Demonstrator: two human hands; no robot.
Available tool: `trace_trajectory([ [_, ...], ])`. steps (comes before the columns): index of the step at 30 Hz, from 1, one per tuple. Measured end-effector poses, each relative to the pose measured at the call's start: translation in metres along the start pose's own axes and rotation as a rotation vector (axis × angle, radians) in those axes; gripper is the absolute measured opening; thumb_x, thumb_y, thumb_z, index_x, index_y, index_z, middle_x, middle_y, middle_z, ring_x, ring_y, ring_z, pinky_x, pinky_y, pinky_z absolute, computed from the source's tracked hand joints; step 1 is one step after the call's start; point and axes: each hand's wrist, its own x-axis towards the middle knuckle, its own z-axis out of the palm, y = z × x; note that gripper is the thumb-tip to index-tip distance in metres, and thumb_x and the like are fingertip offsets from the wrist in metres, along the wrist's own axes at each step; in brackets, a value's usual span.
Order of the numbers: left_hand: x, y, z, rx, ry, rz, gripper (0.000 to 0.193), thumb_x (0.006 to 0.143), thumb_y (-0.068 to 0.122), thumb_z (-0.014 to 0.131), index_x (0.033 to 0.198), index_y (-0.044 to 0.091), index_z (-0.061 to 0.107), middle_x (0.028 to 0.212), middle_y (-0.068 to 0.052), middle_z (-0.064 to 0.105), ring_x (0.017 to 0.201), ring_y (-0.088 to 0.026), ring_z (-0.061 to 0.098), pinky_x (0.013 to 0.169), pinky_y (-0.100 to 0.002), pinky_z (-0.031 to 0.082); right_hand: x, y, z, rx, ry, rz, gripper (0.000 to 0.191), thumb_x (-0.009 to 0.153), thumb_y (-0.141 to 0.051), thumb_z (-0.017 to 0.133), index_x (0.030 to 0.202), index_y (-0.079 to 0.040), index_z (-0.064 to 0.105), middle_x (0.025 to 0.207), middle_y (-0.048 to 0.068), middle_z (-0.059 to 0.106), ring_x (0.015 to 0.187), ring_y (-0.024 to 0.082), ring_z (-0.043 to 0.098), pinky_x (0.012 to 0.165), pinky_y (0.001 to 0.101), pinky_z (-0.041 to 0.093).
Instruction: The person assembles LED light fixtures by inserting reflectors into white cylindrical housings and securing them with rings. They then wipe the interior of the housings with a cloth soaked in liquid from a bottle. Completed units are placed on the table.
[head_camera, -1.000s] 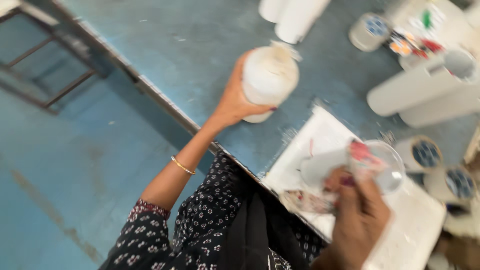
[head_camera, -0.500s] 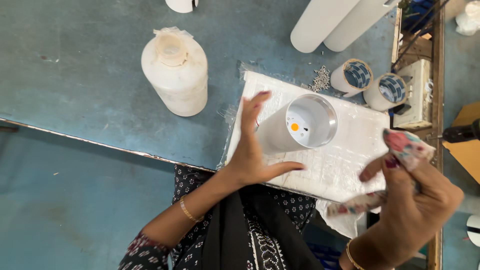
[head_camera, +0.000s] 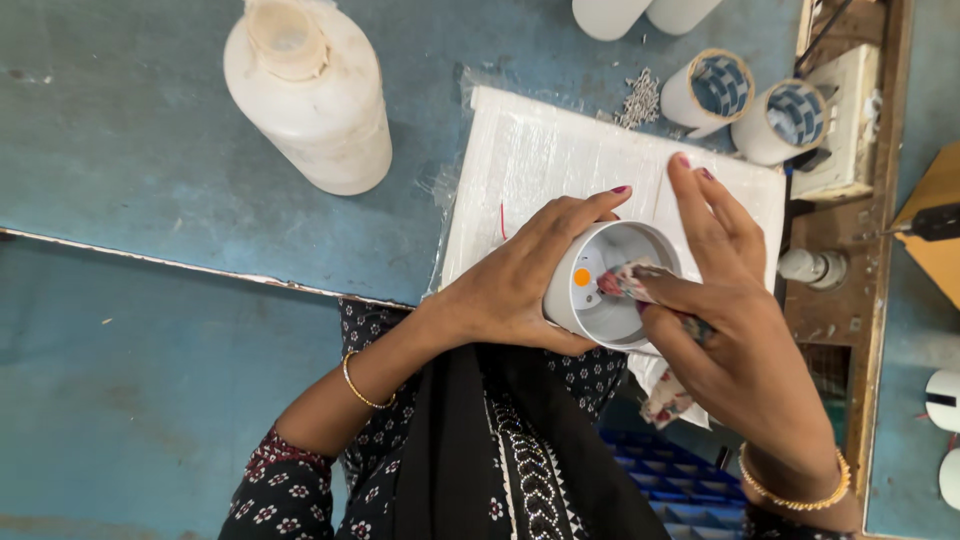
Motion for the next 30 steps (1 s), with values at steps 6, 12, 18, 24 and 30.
trace_trajectory([
  [6, 0.007, -0.002, -0.001, -0.001, -0.039, -0.012, 0.122, 0.072, 0.033, 0.095, 0.163, 0.006, 0.018, 0.162, -0.013, 0.034, 0.146, -0.033, 0.045, 0.128, -0.044, 0.042, 0.006, -0.002, 0.006, -0.091, -0.088, -0.02, 0.019, 0.081, -0.001, 0.067, 0.097, -0.001, 0.077, 0.167, 0.021, 0.029, 0.157, 0.046, 0.018, 0.121, 0.0543, 0.027],
  [12, 0.01, -0.008, -0.003, -0.027, -0.056, 0.0, 0.119, 0.077, 0.034, 0.094, 0.164, 0.007, 0.017, 0.159, -0.013, 0.033, 0.141, -0.03, 0.046, 0.125, -0.04, 0.043, 0.011, 0.001, 0.003, -0.17, -0.161, -0.029, 0.021, 0.086, -0.008, 0.063, 0.098, 0.001, 0.077, 0.17, 0.019, 0.02, 0.157, 0.047, 0.01, 0.121, 0.0581, 0.024],
  [18, 0.018, -0.017, -0.006, -0.044, -0.092, -0.024, 0.123, 0.076, 0.039, 0.095, 0.164, 0.006, 0.014, 0.163, -0.014, 0.03, 0.148, -0.033, 0.043, 0.13, -0.045, 0.042, 0.011, 0.008, 0.0, -0.285, -0.255, -0.045, 0.036, 0.089, -0.033, 0.065, 0.104, -0.003, 0.079, 0.17, 0.016, 0.013, 0.155, 0.048, 0.001, 0.118, 0.0635, 0.019],
  [24, 0.023, -0.028, -0.005, -0.068, -0.147, -0.018, 0.132, 0.069, 0.041, 0.097, 0.163, 0.012, 0.009, 0.169, -0.013, 0.025, 0.152, -0.035, 0.04, 0.128, -0.048, 0.035, 0.011, 0.022, 0.003, -0.364, -0.235, -0.178, 0.061, 0.071, -0.057, 0.074, 0.105, -0.006, 0.076, 0.168, 0.015, 0.02, 0.155, 0.049, 0.003, 0.118, 0.067, 0.02],
  [30, 0.028, -0.04, 0.002, -0.12, -0.205, -0.028, 0.141, 0.064, 0.043, 0.098, 0.164, 0.015, 0.002, 0.171, -0.014, 0.017, 0.153, -0.037, 0.038, 0.126, -0.05, 0.035, 0.009, 0.051, -0.002, -0.46, -0.3, -0.239, 0.046, 0.058, -0.029, 0.079, 0.1, -0.011, 0.079, 0.16, 0.012, 0.036, 0.152, 0.049, 0.015, 0.118, 0.0666, 0.026],
])
